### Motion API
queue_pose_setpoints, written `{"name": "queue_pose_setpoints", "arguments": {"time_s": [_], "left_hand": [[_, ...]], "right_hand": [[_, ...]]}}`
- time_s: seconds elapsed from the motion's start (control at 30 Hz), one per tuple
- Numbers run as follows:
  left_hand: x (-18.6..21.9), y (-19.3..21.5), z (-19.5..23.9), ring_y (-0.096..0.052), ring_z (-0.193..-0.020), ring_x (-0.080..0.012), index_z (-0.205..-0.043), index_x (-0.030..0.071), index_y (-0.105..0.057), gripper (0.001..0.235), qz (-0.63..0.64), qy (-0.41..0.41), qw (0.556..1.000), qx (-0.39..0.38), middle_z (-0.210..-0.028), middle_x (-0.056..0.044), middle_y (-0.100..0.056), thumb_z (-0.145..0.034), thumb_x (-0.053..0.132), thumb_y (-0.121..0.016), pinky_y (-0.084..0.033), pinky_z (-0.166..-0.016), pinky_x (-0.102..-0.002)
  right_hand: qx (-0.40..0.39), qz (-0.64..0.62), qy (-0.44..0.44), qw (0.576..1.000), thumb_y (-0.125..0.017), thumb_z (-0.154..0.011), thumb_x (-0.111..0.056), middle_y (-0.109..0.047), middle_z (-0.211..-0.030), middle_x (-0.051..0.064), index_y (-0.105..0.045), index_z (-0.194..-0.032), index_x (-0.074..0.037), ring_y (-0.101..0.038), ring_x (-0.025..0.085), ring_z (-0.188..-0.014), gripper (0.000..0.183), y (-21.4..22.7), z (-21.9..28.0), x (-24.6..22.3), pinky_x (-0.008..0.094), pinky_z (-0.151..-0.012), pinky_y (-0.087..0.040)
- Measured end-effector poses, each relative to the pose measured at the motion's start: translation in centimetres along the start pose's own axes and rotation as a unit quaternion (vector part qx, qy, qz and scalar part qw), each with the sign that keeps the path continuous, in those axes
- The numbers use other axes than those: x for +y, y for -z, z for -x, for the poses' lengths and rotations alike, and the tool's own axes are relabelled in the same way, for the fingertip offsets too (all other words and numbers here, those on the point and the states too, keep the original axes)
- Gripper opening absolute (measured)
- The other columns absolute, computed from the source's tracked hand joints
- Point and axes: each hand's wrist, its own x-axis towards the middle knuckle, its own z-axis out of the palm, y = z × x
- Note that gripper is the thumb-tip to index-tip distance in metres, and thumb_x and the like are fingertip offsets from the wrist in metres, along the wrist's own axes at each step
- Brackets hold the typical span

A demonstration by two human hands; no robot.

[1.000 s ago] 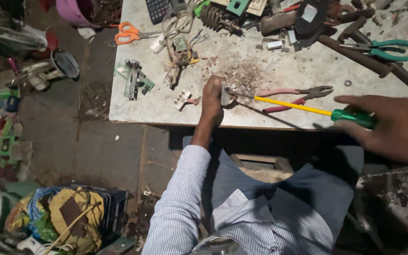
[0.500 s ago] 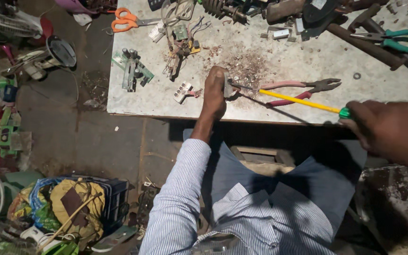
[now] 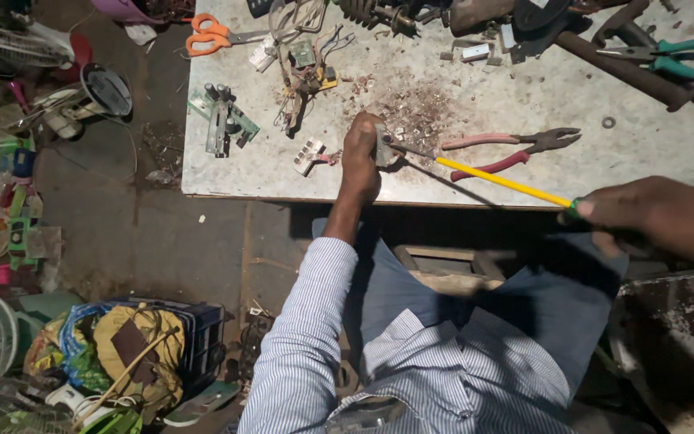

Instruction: The person uses a screwdriver and pliers to pry open and separate the casing of a small electronic component on a cluttered workbench. They repeatedly apply leverage with the screwdriver, then use pliers to pull apart the housing, revealing internal parts.

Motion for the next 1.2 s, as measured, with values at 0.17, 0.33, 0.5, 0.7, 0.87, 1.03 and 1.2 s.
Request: {"name": "queue_pose_setpoints", "arguments": {"time_s": [0.17, 0.33, 0.5, 0.7, 0.87, 1.03, 1.2], "left_hand": [[0.8, -0.2, 0.4, -0.063, -0.072, -0.0164, -0.105, 0.008, -0.055, 0.044, -0.036, 0.008, 0.999, 0.006, -0.081, -0.005, -0.057, -0.105, 0.051, -0.046, -0.056, -0.065, -0.033], [0.8, -0.3, 0.1, -0.064, -0.073, -0.0174, -0.105, 0.007, -0.055, 0.042, -0.011, 0.029, 0.999, -0.014, -0.082, -0.004, -0.057, -0.105, 0.049, -0.047, -0.057, -0.064, -0.035], [0.4, -0.2, 0.3, -0.050, -0.073, -0.0136, -0.108, 0.005, -0.057, 0.037, -0.038, 0.012, 0.999, -0.013, -0.084, -0.002, -0.047, -0.110, 0.042, -0.051, -0.048, -0.062, -0.031], [1.3, 0.0, 0.6, -0.055, -0.073, -0.0094, -0.112, 0.014, -0.051, 0.040, 0.001, 0.051, 0.996, -0.072, -0.086, 0.001, -0.050, -0.084, 0.016, -0.080, -0.053, -0.063, -0.027], [0.8, 0.5, 0.1, -0.057, -0.085, -0.0070, -0.114, 0.011, -0.053, 0.048, -0.124, -0.052, 0.989, -0.060, -0.097, 0.003, -0.055, -0.080, 0.013, -0.088, -0.051, -0.073, -0.024], [0.7, 0.3, 0.1, -0.055, -0.089, -0.0074, -0.108, 0.011, -0.054, 0.045, -0.170, -0.090, 0.980, -0.047, -0.099, 0.002, -0.053, -0.079, 0.007, -0.088, -0.051, -0.075, -0.024], [0.9, -0.4, 0.3, -0.058, -0.085, -0.0080, -0.101, 0.010, -0.055, 0.039, -0.147, -0.065, 0.987, -0.029, -0.096, 0.001, -0.057, -0.077, 0.003, -0.085, -0.052, -0.071, -0.025]], "right_hand": [[0.125, 0.412, 0.156, 0.889, -0.060, -0.099, -0.041, -0.066, -0.078, 0.003, -0.071, -0.123, -0.014, -0.067, 0.014, -0.067, 0.038, -0.2, 1.5, 0.3, 0.028, -0.065, -0.053], [0.286, 0.709, 0.308, 0.567, -0.062, -0.100, -0.021, -0.065, -0.084, 0.004, -0.054, -0.144, -0.006, -0.070, 0.016, -0.070, 0.048, -0.3, 3.5, 1.2, 0.032, -0.058, -0.053], [0.270, 0.403, 0.319, 0.814, -0.076, -0.081, -0.031, -0.074, -0.091, 0.007, -0.068, -0.131, -0.013, -0.074, 0.018, -0.064, 0.054, -0.2, 2.5, 1.9, 0.032, -0.061, -0.059], [0.306, 0.311, 0.365, 0.822, -0.078, -0.084, -0.026, -0.074, -0.088, 0.009, -0.072, -0.129, -0.023, -0.073, 0.019, -0.067, 0.045, 0.0, 2.6, 2.5, 0.033, -0.065, -0.059], [0.310, 0.462, 0.312, 0.770, -0.078, -0.083, -0.026, -0.066, -0.080, 0.003, -0.066, -0.140, -0.034, -0.066, 0.015, -0.062, 0.059, -0.9, 3.1, 3.3, 0.031, -0.062, -0.057], [0.295, 0.371, 0.344, 0.810, -0.076, -0.085, -0.020, -0.065, -0.078, 0.005, -0.067, -0.141, -0.028, -0.067, 0.016, -0.058, 0.057, -1.7, 3.6, 3.5, 0.031, -0.059, -0.056], [0.297, 0.340, 0.341, 0.824, -0.077, -0.086, -0.021, -0.070, -0.085, 0.005, -0.068, -0.138, -0.029, -0.068, 0.019, -0.058, 0.054, -3.6, 4.9, 2.9, 0.034, -0.058, -0.057]]}}
